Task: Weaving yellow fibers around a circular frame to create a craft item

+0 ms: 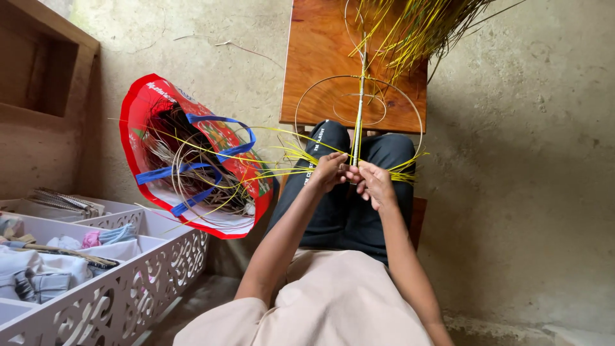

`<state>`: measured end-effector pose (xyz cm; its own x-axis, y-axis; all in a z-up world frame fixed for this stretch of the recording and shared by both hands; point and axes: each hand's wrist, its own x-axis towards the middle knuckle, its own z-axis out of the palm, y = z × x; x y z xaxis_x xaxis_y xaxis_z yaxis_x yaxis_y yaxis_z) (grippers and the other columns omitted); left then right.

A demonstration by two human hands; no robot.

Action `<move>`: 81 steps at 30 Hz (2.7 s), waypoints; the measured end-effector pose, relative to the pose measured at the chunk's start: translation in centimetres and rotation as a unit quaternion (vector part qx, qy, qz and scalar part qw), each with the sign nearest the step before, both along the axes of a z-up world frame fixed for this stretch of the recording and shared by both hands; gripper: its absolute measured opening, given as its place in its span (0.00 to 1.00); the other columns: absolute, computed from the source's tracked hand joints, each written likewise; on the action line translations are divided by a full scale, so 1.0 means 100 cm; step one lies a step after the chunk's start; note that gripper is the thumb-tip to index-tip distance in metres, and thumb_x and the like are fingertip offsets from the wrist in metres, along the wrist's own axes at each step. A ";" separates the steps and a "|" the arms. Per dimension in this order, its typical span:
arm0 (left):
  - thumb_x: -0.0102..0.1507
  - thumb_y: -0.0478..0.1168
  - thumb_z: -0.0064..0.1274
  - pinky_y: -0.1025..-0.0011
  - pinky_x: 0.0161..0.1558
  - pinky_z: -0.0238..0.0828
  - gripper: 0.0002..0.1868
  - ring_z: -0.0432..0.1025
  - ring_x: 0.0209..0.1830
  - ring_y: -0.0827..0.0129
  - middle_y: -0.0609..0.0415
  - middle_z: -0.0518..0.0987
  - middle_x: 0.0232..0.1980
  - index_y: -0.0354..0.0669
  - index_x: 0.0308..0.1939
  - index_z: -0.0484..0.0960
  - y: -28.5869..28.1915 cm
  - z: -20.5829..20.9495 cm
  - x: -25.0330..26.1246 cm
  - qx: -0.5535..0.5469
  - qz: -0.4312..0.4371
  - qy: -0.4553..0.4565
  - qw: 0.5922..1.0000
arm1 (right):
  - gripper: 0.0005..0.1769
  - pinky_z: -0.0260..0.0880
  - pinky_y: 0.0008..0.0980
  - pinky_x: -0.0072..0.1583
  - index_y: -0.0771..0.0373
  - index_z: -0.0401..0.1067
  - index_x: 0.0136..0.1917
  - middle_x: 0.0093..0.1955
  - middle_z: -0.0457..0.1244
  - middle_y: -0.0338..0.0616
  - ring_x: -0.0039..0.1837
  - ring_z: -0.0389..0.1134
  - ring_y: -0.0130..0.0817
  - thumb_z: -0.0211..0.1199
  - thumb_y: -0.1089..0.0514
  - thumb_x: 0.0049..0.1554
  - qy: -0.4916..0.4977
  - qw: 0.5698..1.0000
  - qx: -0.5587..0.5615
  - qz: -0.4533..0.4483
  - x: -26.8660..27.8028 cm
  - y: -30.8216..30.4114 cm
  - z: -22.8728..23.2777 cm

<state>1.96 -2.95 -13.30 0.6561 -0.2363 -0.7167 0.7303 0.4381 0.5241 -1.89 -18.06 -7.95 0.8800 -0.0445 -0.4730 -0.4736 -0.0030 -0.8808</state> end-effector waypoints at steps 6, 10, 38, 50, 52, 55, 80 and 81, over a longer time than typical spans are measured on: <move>0.70 0.42 0.49 0.77 0.13 0.74 0.15 0.76 0.16 0.67 0.44 0.81 0.27 0.35 0.54 0.78 0.003 0.033 -0.002 0.090 0.102 -0.081 0.988 | 0.33 0.52 0.22 0.21 0.69 0.48 0.78 0.42 0.68 0.57 0.30 0.68 0.36 0.55 0.57 0.66 0.084 0.979 0.170 -0.067 -0.004 0.007 -0.001; 0.70 0.43 0.51 0.78 0.17 0.73 0.15 0.71 0.17 0.74 0.46 0.80 0.29 0.34 0.50 0.85 0.037 0.052 -0.009 0.177 0.156 -0.174 0.956 | 0.18 0.53 0.18 0.22 0.58 0.65 0.69 0.37 0.67 0.45 0.28 0.64 0.29 0.54 0.53 0.67 0.013 0.965 0.214 -0.151 -0.003 -0.011 -0.007; 0.71 0.42 0.49 0.83 0.18 0.67 0.15 0.73 0.19 0.73 0.45 0.82 0.27 0.33 0.43 0.87 0.133 0.045 -0.029 0.271 0.258 -0.173 0.911 | 0.15 0.73 0.18 0.51 0.54 0.73 0.68 0.70 0.63 0.36 0.65 0.67 0.29 0.57 0.54 0.70 -0.288 0.873 -0.139 -0.369 0.016 -0.121 0.028; 0.63 0.47 0.59 0.66 0.41 0.73 0.05 0.74 0.36 0.59 0.55 0.77 0.32 0.56 0.35 0.88 0.057 0.095 -0.019 0.608 -0.140 -0.488 0.610 | 0.06 0.61 0.45 0.64 0.41 0.82 0.46 0.48 0.71 0.27 0.57 0.67 0.37 0.64 0.51 0.59 -0.261 0.821 -0.443 0.247 0.043 -0.038 -0.016; 0.61 0.47 0.60 0.65 0.45 0.69 0.05 0.72 0.41 0.58 0.55 0.77 0.35 0.56 0.36 0.88 0.040 0.070 -0.007 0.629 -0.194 -0.481 0.580 | 0.06 0.58 0.48 0.67 0.41 0.81 0.46 0.47 0.70 0.28 0.58 0.67 0.36 0.63 0.49 0.59 -0.233 0.813 -0.461 0.268 0.045 -0.029 -0.026; 0.58 0.49 0.62 0.62 0.52 0.63 0.07 0.69 0.46 0.58 0.56 0.76 0.39 0.58 0.37 0.89 0.025 0.045 0.008 0.635 -0.261 -0.473 0.552 | 0.06 0.53 0.52 0.70 0.42 0.81 0.46 0.46 0.70 0.30 0.58 0.66 0.36 0.65 0.48 0.58 -0.194 0.805 -0.480 0.289 0.051 -0.024 -0.027; 0.66 0.47 0.55 0.61 0.43 0.67 0.08 0.70 0.44 0.55 0.56 0.72 0.47 0.52 0.34 0.77 0.081 0.096 -0.035 0.608 -0.137 -0.499 0.602 | 0.02 0.55 0.57 0.67 0.54 0.74 0.41 0.54 0.60 0.37 0.62 0.59 0.46 0.67 0.59 0.54 -0.266 0.765 -0.583 0.070 0.036 -0.119 0.019; 0.66 0.47 0.55 0.61 0.43 0.67 0.08 0.70 0.44 0.55 0.56 0.72 0.47 0.52 0.34 0.77 0.075 0.097 -0.031 0.607 -0.136 -0.501 0.602 | 0.02 0.55 0.57 0.67 0.54 0.74 0.41 0.54 0.60 0.37 0.62 0.59 0.46 0.67 0.59 0.54 -0.266 0.764 -0.584 0.067 0.036 -0.118 0.032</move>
<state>-1.13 4.59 -3.59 0.9578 -0.1352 0.2535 -0.2614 -0.7759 0.5741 1.67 -29.82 -4.79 0.9676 -0.0558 0.2464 0.0233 -0.9514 -0.3069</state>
